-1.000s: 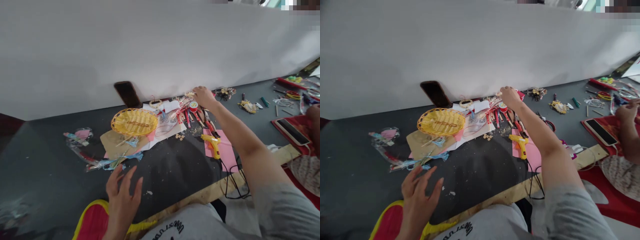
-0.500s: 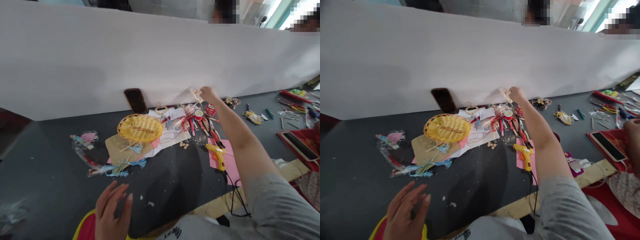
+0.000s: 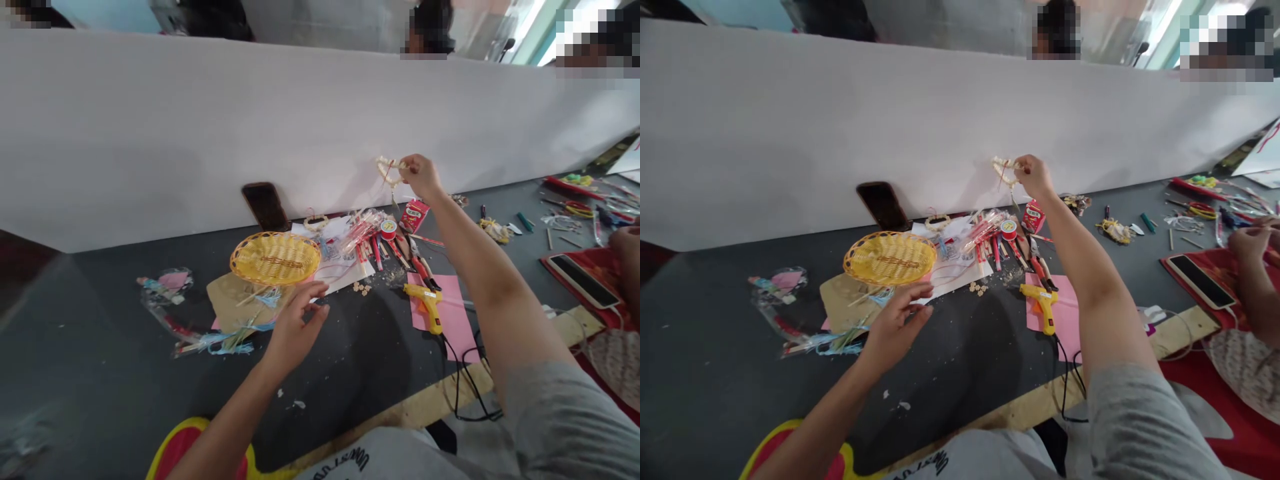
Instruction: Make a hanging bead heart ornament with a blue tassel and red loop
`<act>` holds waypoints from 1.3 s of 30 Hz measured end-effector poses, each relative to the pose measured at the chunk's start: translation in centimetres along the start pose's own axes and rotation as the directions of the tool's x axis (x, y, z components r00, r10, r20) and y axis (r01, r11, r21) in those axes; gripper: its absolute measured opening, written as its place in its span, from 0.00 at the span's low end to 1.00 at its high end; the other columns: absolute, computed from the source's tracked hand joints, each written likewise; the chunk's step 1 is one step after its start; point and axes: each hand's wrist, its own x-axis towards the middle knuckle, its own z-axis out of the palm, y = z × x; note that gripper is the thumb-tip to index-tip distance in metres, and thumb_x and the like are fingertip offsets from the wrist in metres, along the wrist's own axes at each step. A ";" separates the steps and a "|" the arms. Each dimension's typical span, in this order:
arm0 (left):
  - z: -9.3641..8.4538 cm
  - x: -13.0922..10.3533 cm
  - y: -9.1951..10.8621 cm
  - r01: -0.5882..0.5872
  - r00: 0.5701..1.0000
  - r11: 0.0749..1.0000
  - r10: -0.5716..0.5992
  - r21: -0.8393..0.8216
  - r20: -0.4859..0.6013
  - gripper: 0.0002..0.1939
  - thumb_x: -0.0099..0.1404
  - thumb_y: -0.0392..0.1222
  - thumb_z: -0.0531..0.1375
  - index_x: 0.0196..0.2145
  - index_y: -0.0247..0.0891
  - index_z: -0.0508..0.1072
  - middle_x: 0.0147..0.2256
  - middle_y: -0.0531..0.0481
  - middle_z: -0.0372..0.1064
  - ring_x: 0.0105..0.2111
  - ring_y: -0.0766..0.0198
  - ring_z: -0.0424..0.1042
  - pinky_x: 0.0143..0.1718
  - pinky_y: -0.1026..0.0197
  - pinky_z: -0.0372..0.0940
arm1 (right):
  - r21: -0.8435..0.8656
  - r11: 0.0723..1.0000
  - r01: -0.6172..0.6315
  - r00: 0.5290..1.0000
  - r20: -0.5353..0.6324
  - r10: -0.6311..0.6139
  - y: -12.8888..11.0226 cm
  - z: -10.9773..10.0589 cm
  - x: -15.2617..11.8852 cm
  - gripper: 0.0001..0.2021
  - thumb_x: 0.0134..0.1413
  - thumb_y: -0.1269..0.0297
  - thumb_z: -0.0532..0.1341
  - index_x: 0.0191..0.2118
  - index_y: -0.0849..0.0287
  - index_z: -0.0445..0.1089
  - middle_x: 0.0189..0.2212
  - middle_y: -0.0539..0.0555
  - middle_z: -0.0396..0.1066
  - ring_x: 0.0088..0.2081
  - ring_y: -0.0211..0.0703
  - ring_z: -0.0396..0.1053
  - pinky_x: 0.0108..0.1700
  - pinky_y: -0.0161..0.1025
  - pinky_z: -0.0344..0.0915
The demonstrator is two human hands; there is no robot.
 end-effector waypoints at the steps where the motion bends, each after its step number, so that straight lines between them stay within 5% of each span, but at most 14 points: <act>1: 0.2 0.9 0.0 0.019 1.000 1.000 -0.019 -0.011 0.024 0.18 0.66 0.46 0.57 0.52 0.40 0.71 0.50 0.41 0.71 0.48 0.57 0.74 0.43 0.55 0.74 | 0.007 1.000 0.020 1.000 -0.001 -0.020 -0.3 -0.1 0.1 0.10 0.51 0.73 0.59 0.40 0.58 0.69 0.26 0.46 0.64 0.28 0.35 0.65 0.37 0.39 0.71; 6: 1.2 7.6 0.0 -0.098 0.995 0.988 0.094 0.121 0.034 0.22 0.65 0.46 0.57 0.55 0.38 0.68 0.56 0.39 0.67 0.53 0.52 0.71 0.49 0.50 0.71 | 0.120 0.988 0.095 0.994 0.035 -0.100 -2.9 -0.5 -0.4 0.09 0.54 0.72 0.59 0.42 0.58 0.67 0.31 0.48 0.67 0.32 0.35 0.67 0.39 0.38 0.72; 10: 2.8 15.0 1.2 -0.185 0.977 0.955 0.204 0.233 -0.059 0.24 0.63 0.42 0.58 0.56 0.34 0.67 0.58 0.35 0.67 0.60 0.48 0.63 0.63 0.44 0.57 | 0.163 0.982 0.096 0.991 0.076 -0.109 -5.4 -0.5 -1.5 0.10 0.54 0.71 0.60 0.43 0.57 0.66 0.32 0.48 0.69 0.34 0.36 0.68 0.42 0.39 0.74; 14: 4.8 21.3 2.7 -0.121 0.991 0.983 0.127 0.137 -0.035 0.31 0.61 0.42 0.62 0.60 0.27 0.64 0.62 0.28 0.61 0.63 0.44 0.60 0.65 0.46 0.52 | 0.176 0.980 0.090 0.987 0.117 -0.112 -7.4 -0.2 -2.3 0.10 0.57 0.70 0.60 0.45 0.55 0.66 0.35 0.49 0.69 0.37 0.36 0.70 0.45 0.40 0.74; 17: 5.7 23.9 3.0 -0.120 0.992 0.993 0.120 -0.022 0.034 0.29 0.60 0.42 0.63 0.57 0.28 0.67 0.57 0.31 0.67 0.59 0.48 0.67 0.61 0.49 0.58 | 0.185 0.976 0.111 0.981 0.137 -0.138 -8.3 -0.1 -2.4 0.10 0.59 0.68 0.61 0.46 0.55 0.66 0.36 0.49 0.69 0.38 0.36 0.70 0.45 0.39 0.73; 22: 5.2 24.8 3.2 -0.092 0.991 0.983 0.105 -0.157 0.080 0.12 0.64 0.43 0.59 0.40 0.33 0.75 0.36 0.44 0.77 0.39 0.60 0.76 0.48 0.56 0.67 | 0.163 0.977 0.136 0.983 0.099 -0.154 -8.1 -0.2 -2.2 0.11 0.59 0.68 0.60 0.47 0.56 0.67 0.35 0.50 0.69 0.38 0.37 0.70 0.44 0.39 0.73; 30: 1.5 24.4 5.1 0.049 0.997 0.906 -0.070 -0.421 -0.035 0.07 0.64 0.38 0.60 0.40 0.36 0.76 0.33 0.48 0.77 0.35 0.66 0.76 0.41 0.62 0.66 | 0.035 0.999 -0.034 0.995 0.096 0.031 -4.4 0.6 -3.4 0.10 0.55 0.72 0.58 0.44 0.59 0.68 0.31 0.51 0.69 0.34 0.39 0.70 0.41 0.41 0.74; 35: 0.8 24.1 5.3 -0.135 0.989 0.911 0.102 -0.389 -0.104 0.05 0.62 0.39 0.63 0.37 0.36 0.77 0.35 0.48 0.77 0.39 0.66 0.76 0.46 0.62 0.67 | 0.048 0.997 -0.064 0.996 0.065 0.061 -3.4 0.7 -3.8 0.10 0.55 0.71 0.58 0.44 0.57 0.66 0.31 0.50 0.67 0.34 0.38 0.69 0.42 0.41 0.74; 39: 2.8 22.5 3.7 -0.231 0.962 0.947 0.256 -0.224 0.091 0.08 0.60 0.43 0.64 0.35 0.36 0.79 0.38 0.45 0.79 0.43 0.60 0.76 0.51 0.56 0.66 | 0.140 0.990 -0.029 0.999 0.027 0.025 -3.9 -0.2 -3.7 0.11 0.57 0.70 0.56 0.46 0.57 0.64 0.34 0.50 0.66 0.37 0.38 0.70 0.43 0.40 0.74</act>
